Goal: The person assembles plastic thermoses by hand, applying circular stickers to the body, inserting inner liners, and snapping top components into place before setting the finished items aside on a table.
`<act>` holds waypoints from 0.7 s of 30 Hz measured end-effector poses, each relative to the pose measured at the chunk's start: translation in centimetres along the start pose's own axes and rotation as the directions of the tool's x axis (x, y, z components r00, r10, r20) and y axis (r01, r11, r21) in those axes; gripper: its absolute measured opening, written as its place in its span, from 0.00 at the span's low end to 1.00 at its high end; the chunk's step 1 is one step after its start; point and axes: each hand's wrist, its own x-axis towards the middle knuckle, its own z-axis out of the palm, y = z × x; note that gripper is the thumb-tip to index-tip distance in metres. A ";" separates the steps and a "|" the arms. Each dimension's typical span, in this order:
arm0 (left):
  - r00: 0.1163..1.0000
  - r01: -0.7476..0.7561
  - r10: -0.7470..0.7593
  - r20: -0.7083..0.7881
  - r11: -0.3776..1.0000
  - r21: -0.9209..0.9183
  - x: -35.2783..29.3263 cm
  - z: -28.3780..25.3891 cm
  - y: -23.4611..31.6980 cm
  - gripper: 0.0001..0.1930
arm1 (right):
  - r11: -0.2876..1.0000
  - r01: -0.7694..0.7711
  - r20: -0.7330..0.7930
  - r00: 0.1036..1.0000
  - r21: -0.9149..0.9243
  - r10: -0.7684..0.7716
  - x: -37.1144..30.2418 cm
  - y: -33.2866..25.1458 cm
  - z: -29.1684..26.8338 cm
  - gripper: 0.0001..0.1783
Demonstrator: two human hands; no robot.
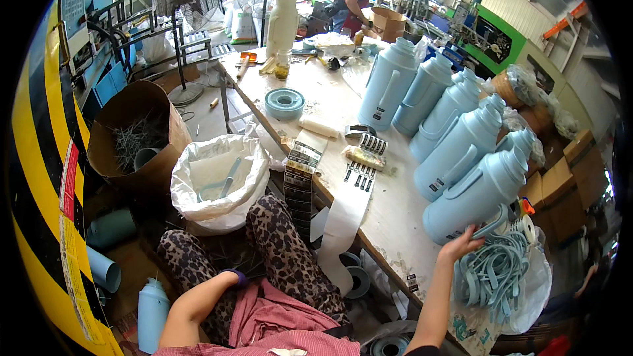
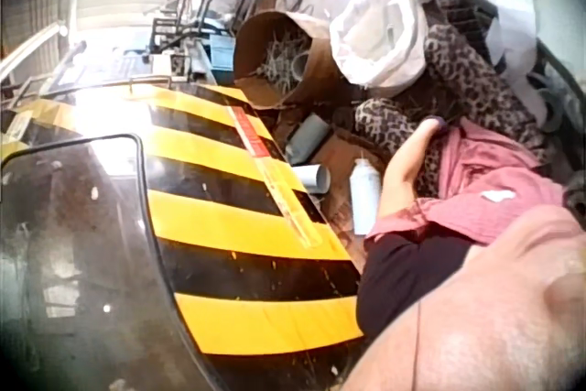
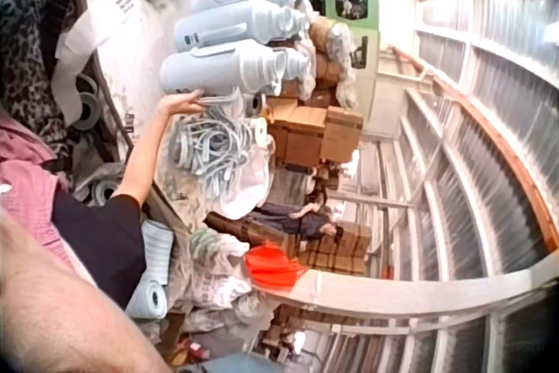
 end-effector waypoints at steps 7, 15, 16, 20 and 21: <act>0.990 0.139 -0.139 0.026 0.933 -0.331 -4.6 -1.5 4.0 0.29 | 0.997 -0.035 0.080 0.996 -0.073 0.041 4.5 2.7 0.8 0.26; -0.025 -0.520 -0.462 -0.886 0.764 -0.384 -32.0 -9.3 9.1 0.16 | 0.879 0.476 0.775 0.565 -0.027 -0.282 -16.5 -8.5 3.7 0.12; -0.115 -0.701 -0.545 -0.830 0.637 -0.322 -34.0 -7.7 8.3 0.16 | 0.854 0.514 0.904 0.324 0.080 -0.279 -20.3 -8.7 5.6 0.09; 0.030 -0.862 -0.754 -0.656 0.313 -0.399 -39.1 -2.8 5.3 0.20 | 0.865 0.328 0.925 -0.102 0.380 -0.367 -35.1 -10.1 11.3 0.17; 0.096 -0.823 -0.799 -0.594 0.272 -0.499 -39.1 -1.5 5.2 0.20 | 0.810 0.405 0.905 -0.212 0.424 -0.368 -38.0 -9.1 11.2 0.20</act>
